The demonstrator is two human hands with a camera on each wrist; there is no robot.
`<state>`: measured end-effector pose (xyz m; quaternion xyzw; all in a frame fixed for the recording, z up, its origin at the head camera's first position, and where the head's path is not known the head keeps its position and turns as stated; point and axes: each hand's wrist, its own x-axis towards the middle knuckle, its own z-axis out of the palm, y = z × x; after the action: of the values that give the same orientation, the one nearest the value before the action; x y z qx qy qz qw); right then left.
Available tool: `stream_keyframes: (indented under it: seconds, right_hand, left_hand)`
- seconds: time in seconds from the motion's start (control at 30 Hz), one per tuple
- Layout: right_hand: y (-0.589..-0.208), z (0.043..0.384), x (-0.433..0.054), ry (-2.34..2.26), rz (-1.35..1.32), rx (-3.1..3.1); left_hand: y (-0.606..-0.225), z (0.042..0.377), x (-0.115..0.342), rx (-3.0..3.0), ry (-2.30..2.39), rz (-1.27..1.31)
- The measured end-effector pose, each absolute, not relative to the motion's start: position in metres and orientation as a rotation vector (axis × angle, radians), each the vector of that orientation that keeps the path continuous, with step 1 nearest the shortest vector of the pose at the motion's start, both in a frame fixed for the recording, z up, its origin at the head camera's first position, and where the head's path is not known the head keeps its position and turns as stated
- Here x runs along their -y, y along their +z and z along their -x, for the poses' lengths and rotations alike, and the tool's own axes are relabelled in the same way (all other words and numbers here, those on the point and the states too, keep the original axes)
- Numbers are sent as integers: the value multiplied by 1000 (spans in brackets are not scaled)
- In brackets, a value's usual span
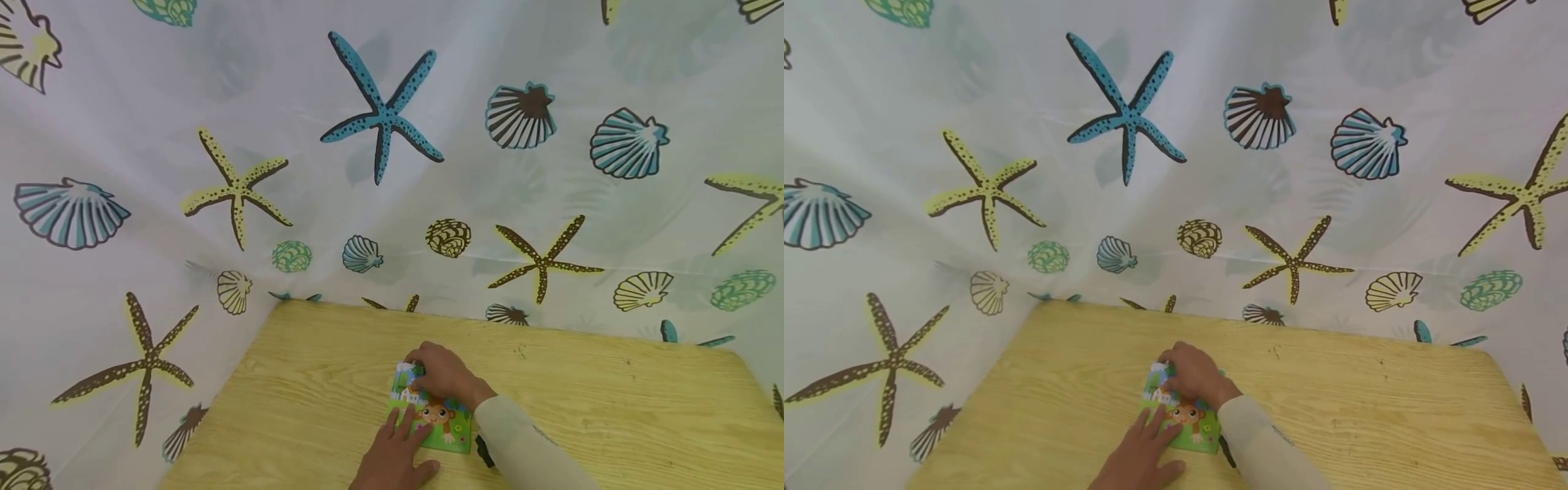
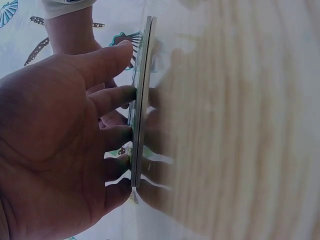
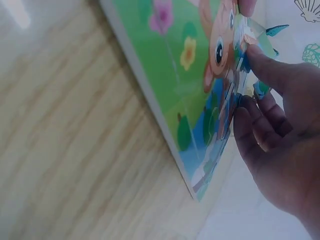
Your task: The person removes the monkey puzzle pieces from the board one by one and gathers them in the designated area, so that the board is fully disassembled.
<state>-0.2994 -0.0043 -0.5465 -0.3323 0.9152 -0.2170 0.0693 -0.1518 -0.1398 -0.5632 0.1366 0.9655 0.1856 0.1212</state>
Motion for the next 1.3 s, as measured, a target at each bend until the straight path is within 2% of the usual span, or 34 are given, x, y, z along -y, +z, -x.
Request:
stream_keyframes:
  seconds: [0.3,0.53,0.8,1.0,1.3]
  right_hand:
    - [-545,293,0,-660,976,-2792]
    - [-545,293,-10,-957,950,-2671]
    - [-546,291,-30,-1210,800,-2510]
    - [-542,286,-57,-1289,732,-2509]
    - [-547,281,-119,-1121,643,-2663]
  left_hand:
    - [-561,151,138,-2811,557,-388]
    - [-560,151,137,-2805,590,-394]
    - [-562,151,137,-2818,582,-380]
    - [-563,152,135,-2812,599,-357]
    - [-566,152,138,-2847,569,-376]
